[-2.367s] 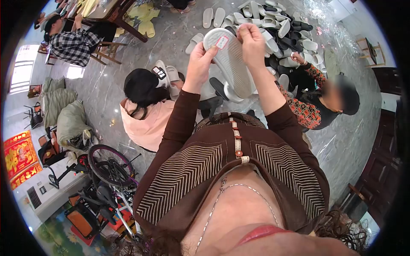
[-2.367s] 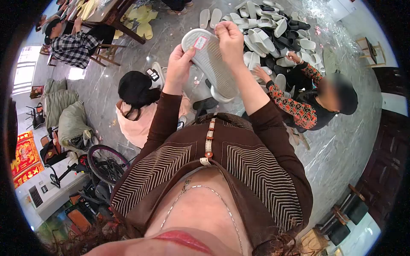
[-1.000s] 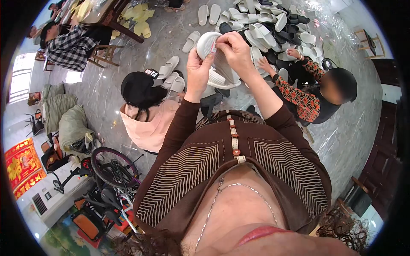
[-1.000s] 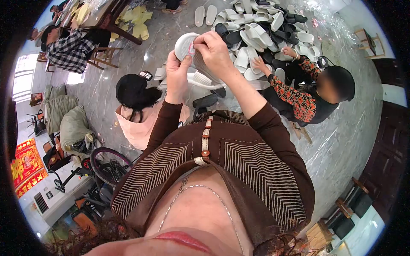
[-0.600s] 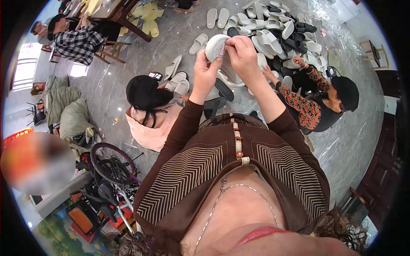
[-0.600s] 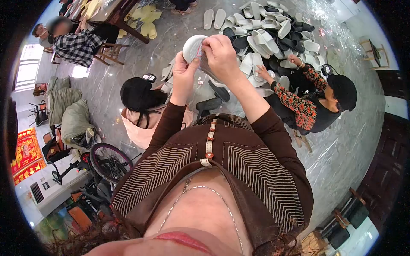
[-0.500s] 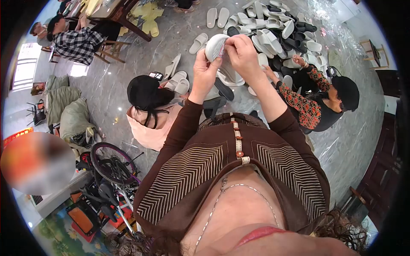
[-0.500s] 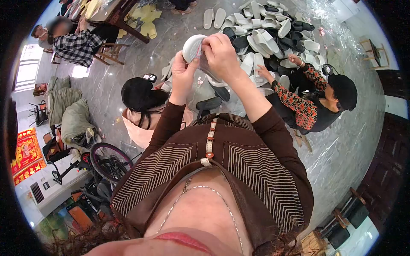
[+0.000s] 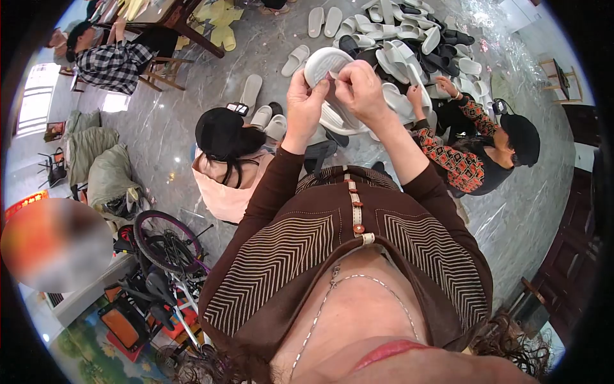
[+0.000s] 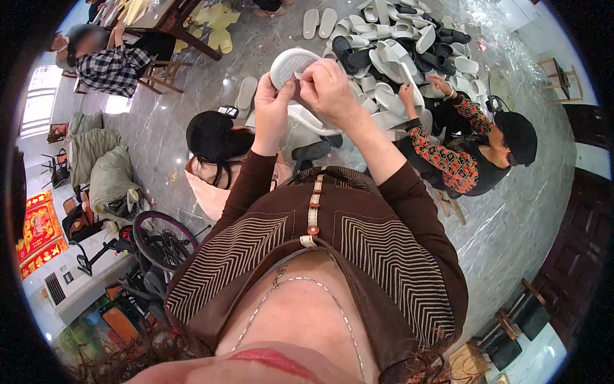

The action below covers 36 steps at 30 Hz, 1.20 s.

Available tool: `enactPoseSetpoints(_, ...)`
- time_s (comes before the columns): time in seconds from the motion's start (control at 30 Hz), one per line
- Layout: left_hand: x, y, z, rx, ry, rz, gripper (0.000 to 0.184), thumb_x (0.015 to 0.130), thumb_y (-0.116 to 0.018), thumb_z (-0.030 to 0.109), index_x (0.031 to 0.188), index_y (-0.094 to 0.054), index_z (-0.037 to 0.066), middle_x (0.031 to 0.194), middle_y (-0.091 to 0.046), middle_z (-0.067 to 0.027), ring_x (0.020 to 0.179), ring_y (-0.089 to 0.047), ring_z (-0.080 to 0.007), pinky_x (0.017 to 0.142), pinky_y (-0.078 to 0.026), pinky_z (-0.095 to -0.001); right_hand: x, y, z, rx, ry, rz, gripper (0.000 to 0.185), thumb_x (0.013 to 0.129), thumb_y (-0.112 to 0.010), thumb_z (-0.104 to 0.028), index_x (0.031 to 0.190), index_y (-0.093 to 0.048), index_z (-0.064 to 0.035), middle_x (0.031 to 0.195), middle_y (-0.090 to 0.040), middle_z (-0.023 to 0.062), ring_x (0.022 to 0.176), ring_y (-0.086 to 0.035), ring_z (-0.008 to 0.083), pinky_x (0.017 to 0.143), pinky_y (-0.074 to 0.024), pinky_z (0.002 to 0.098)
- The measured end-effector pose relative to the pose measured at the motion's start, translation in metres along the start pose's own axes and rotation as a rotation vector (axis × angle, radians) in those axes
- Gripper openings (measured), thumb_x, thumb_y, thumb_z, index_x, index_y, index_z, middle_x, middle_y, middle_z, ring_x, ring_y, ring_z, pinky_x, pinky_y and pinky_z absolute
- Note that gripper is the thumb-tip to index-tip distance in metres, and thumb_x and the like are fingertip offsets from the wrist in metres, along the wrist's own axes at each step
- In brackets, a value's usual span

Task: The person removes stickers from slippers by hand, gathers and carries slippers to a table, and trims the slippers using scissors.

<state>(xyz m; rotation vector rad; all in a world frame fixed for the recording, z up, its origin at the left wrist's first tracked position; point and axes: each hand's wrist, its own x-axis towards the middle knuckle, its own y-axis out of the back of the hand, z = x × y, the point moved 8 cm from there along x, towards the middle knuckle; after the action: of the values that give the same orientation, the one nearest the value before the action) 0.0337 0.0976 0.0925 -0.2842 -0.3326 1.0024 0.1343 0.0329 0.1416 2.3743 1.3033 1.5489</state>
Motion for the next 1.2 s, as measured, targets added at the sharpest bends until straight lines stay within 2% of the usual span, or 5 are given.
enactPoseSetpoints(0.53, 0.006, 0.01, -0.02, 0.129, -0.004, -0.009, 0.032, 0.085, -0.055, 0.014, 0.113, -0.045, 0.003, 0.101, -0.055, -0.0034, 0.093, -0.051, -0.0101, 0.082, -0.041, -0.025, -0.001, -0.004, 0.021, 0.19, -0.307, -0.008, 0.012, 0.08, -0.054, -0.003, 0.092, -0.053, 0.0003, 0.081, -0.054, 0.0093, 0.072, -0.053, 0.0198, 0.064, -0.0424, 0.0292)
enactPoseSetpoints(0.6, 0.004, 0.022, -0.044, -0.014, 0.201, 0.072, 0.03, 0.084, -0.056, 0.013, 0.111, -0.046, 0.003, 0.101, -0.055, -0.0034, 0.092, -0.051, -0.0092, 0.081, -0.041, -0.0241, -0.007, -0.004, 0.016, 0.336, -0.476, -0.117, 0.01, 0.083, -0.052, -0.003, 0.093, -0.052, -0.0001, 0.081, -0.054, 0.004, 0.069, -0.051, 0.0105, 0.064, -0.0433, 0.0231)
enactPoseSetpoints(0.73, 0.006, 0.036, -0.031, 0.016, 0.138, 0.129, 0.028, 0.083, -0.056, 0.011, 0.108, -0.047, 0.002, 0.097, -0.054, -0.0029, 0.087, -0.051, -0.0088, 0.077, -0.042, -0.024, -0.019, 0.0, 0.023, 0.922, -0.661, 0.026, 0.01, 0.083, -0.051, -0.002, 0.093, -0.053, -0.0011, 0.082, -0.054, 0.0032, 0.067, -0.05, 0.0101, 0.061, -0.0437, 0.0237)
enactPoseSetpoints(0.9, -0.005, 0.028, -0.024, -0.008, 0.009, 0.13, 0.026, 0.081, -0.056, 0.009, 0.105, -0.048, 0.001, 0.092, -0.054, -0.0019, 0.083, -0.05, -0.0092, 0.073, -0.042, -0.0246, -0.031, 0.013, 0.056, 1.122, -0.838, 0.094, 0.009, 0.086, -0.048, -0.001, 0.092, -0.053, -0.0023, 0.083, -0.054, 0.0037, 0.065, -0.052, 0.011, 0.061, -0.0453, 0.0248)
enactPoseSetpoints(1.2, -0.059, 0.12, -0.167, 0.173, 0.395, 0.408, 0.032, 0.075, -0.053, 0.002, 0.107, -0.047, 0.0, 0.098, -0.056, -0.007, 0.089, -0.054, -0.016, 0.074, -0.047, -0.0322, -0.116, -0.001, 0.071, 1.289, -1.217, 0.11, 0.011, 0.087, -0.048, -0.009, 0.093, -0.053, -0.0015, 0.094, -0.056, 0.0118, 0.061, -0.048, 0.012, 0.057, -0.0432, 0.029)
